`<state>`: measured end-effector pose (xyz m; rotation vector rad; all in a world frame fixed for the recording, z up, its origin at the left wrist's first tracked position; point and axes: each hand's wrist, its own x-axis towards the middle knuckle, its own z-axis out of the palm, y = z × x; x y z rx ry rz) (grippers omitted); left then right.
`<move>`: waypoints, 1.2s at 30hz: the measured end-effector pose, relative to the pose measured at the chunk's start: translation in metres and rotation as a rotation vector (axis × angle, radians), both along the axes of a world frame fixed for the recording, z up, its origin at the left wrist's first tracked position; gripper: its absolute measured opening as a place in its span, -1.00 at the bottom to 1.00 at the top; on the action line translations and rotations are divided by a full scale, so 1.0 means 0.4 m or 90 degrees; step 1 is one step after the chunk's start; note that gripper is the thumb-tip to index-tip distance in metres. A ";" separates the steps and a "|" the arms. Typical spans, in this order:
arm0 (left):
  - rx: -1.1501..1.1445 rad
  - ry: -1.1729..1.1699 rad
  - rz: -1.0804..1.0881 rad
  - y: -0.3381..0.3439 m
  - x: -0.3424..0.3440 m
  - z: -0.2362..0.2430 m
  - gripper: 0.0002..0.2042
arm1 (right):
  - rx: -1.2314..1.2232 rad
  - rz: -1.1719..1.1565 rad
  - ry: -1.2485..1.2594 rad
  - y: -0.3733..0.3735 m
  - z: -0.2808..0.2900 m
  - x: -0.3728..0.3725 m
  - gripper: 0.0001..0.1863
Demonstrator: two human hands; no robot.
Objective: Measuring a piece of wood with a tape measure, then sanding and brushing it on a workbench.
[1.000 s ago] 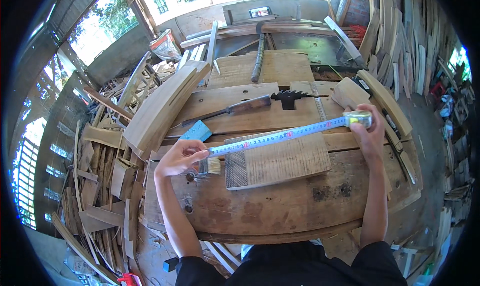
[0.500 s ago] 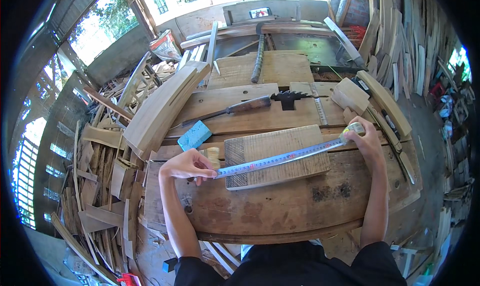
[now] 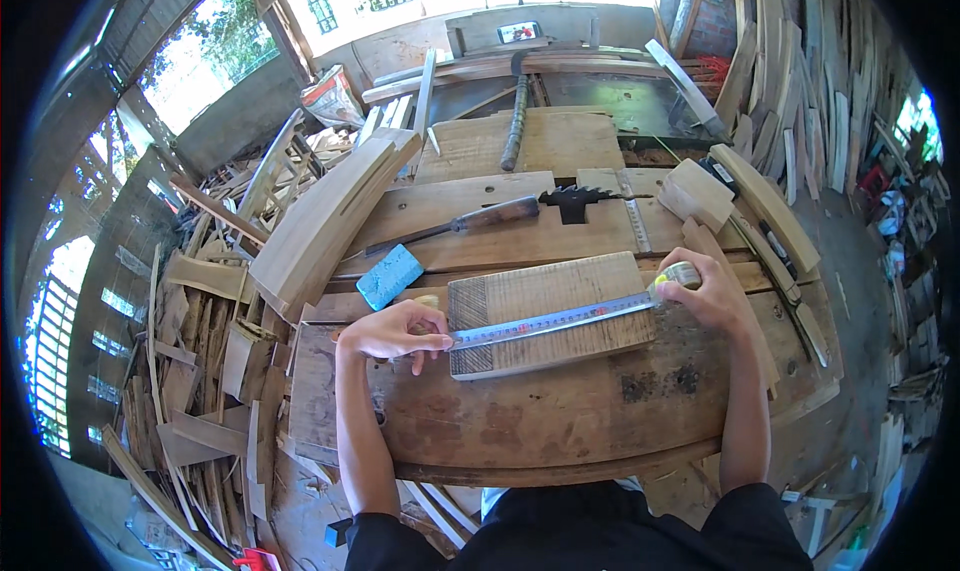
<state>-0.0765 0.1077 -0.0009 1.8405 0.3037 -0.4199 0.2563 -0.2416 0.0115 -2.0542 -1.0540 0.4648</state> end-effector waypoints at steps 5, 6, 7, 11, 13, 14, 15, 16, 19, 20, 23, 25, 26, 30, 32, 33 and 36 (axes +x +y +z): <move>0.027 -0.009 0.010 -0.003 0.001 -0.001 -0.70 | 0.040 0.004 0.026 0.005 -0.012 0.000 -0.55; 0.035 -0.007 0.019 -0.006 0.004 0.002 -0.69 | 0.040 0.004 0.026 0.006 -0.015 0.001 -0.55; 0.035 -0.007 0.019 -0.005 0.007 -0.001 -0.69 | 0.039 -0.001 0.023 0.007 -0.018 0.002 -0.56; 0.038 -0.048 0.056 -0.006 0.011 -0.003 -0.69 | 0.048 -0.017 0.017 0.012 -0.013 -0.007 -0.58; 0.046 -0.053 0.058 -0.006 0.014 -0.007 -0.69 | 0.049 -0.021 0.006 0.013 -0.013 -0.009 -0.58; 0.034 -0.054 0.057 -0.003 0.013 -0.011 -0.69 | 0.052 -0.024 -0.003 0.014 -0.013 -0.010 -0.58; 0.023 -0.056 0.056 -0.001 0.012 -0.015 -0.69 | 0.052 -0.024 -0.004 0.014 -0.013 -0.009 -0.58; 0.023 -0.056 0.056 0.001 0.011 -0.017 -0.69 | 0.048 -0.025 0.007 0.013 -0.014 -0.007 -0.58; 0.022 -0.051 0.061 0.005 0.008 -0.021 -0.69 | 0.039 -0.028 0.007 0.008 -0.013 -0.008 -0.57; 0.019 -0.027 0.038 0.010 0.001 -0.016 -0.69 | 0.037 -0.029 -0.003 0.009 -0.011 -0.009 -0.56; 0.003 0.005 0.001 0.005 -0.017 -0.005 -0.67 | -0.030 0.040 0.059 -0.015 0.028 -0.007 -0.55; -0.006 0.000 -0.023 0.002 -0.018 -0.004 -0.67 | -0.050 0.070 0.071 -0.030 0.026 0.003 -0.54; -0.007 0.001 -0.022 -0.002 -0.016 -0.002 -0.67 | -0.071 0.103 0.083 -0.036 0.026 0.006 -0.54; -0.006 0.018 -0.028 -0.011 -0.010 0.012 -0.67 | -0.084 0.117 0.079 -0.041 0.026 0.013 -0.54; -0.010 0.026 -0.026 -0.010 -0.008 0.012 -0.66 | -0.096 0.121 0.121 -0.039 0.019 0.018 -0.53; -0.009 0.029 -0.030 -0.009 -0.009 0.011 -0.66 | -0.096 0.121 0.121 -0.037 0.018 0.018 -0.53; -0.007 0.034 -0.034 -0.009 -0.006 0.014 -0.66 | -0.082 0.139 0.116 -0.036 0.012 0.018 -0.57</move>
